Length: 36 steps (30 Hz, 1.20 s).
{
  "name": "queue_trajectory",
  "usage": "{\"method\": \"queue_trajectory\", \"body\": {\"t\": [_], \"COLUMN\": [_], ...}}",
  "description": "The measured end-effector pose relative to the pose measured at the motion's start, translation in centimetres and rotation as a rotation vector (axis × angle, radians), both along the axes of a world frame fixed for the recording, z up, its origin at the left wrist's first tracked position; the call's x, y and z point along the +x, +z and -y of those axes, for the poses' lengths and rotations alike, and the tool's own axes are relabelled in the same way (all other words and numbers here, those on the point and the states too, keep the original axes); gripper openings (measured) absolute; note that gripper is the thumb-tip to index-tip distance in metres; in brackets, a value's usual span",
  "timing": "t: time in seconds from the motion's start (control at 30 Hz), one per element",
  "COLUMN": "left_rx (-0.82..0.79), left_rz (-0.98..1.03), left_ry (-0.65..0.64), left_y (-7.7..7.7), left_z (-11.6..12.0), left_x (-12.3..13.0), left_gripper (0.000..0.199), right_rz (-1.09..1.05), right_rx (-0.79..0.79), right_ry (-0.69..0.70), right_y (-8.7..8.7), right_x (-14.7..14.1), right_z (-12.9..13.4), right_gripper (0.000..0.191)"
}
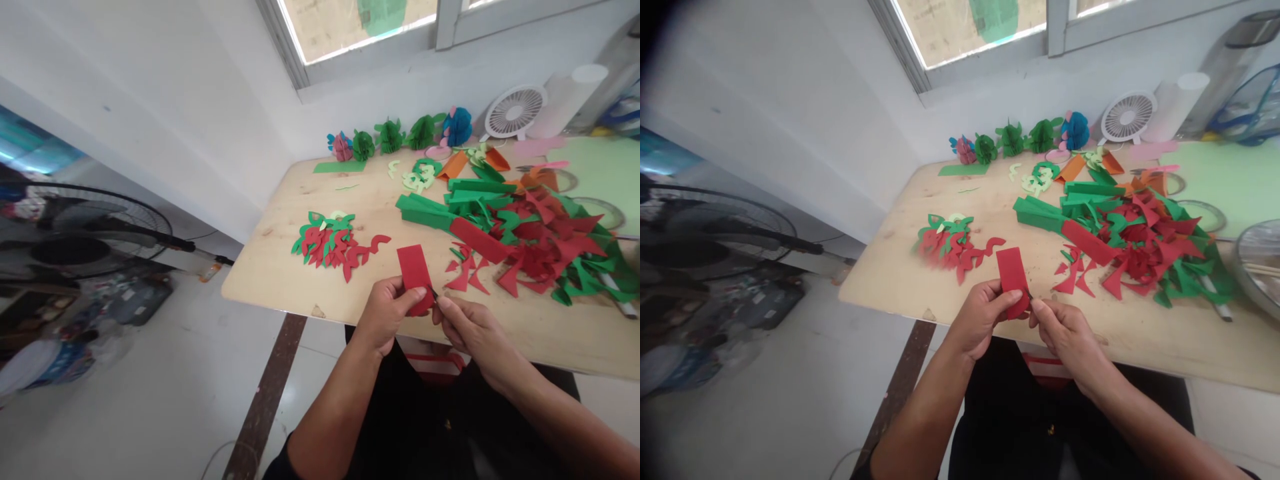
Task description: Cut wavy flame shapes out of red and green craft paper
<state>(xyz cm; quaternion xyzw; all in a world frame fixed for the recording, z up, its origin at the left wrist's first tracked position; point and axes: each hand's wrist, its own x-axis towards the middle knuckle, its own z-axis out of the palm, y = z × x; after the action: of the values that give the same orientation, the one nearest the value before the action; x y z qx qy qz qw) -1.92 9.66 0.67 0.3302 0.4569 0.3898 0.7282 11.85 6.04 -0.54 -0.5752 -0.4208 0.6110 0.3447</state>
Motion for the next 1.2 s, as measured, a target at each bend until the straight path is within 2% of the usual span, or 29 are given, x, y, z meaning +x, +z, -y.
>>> {"method": "queue_trajectory", "body": {"t": [0.57, 0.8, 1.2], "left_rx": [0.031, 0.010, 0.053], "left_rz": [-0.046, -0.042, -0.045], "left_ry": [-0.056, -0.018, -0.073], "left_y": [0.48, 0.41, 0.47], "left_z": [-0.36, -0.31, -0.58], "left_x": [-0.28, -0.30, -0.64], "left_gripper": [0.018, 0.019, 0.018], "right_rz": [0.019, 0.028, 0.053], "right_rx": [0.020, 0.027, 0.023], "right_ry": [0.025, 0.053, 0.059], "right_y": [0.07, 0.14, 0.30], "right_x": [0.13, 0.30, 0.37], "right_z": [-0.03, -0.05, -0.20], "right_gripper": [0.046, 0.045, 0.045]}}
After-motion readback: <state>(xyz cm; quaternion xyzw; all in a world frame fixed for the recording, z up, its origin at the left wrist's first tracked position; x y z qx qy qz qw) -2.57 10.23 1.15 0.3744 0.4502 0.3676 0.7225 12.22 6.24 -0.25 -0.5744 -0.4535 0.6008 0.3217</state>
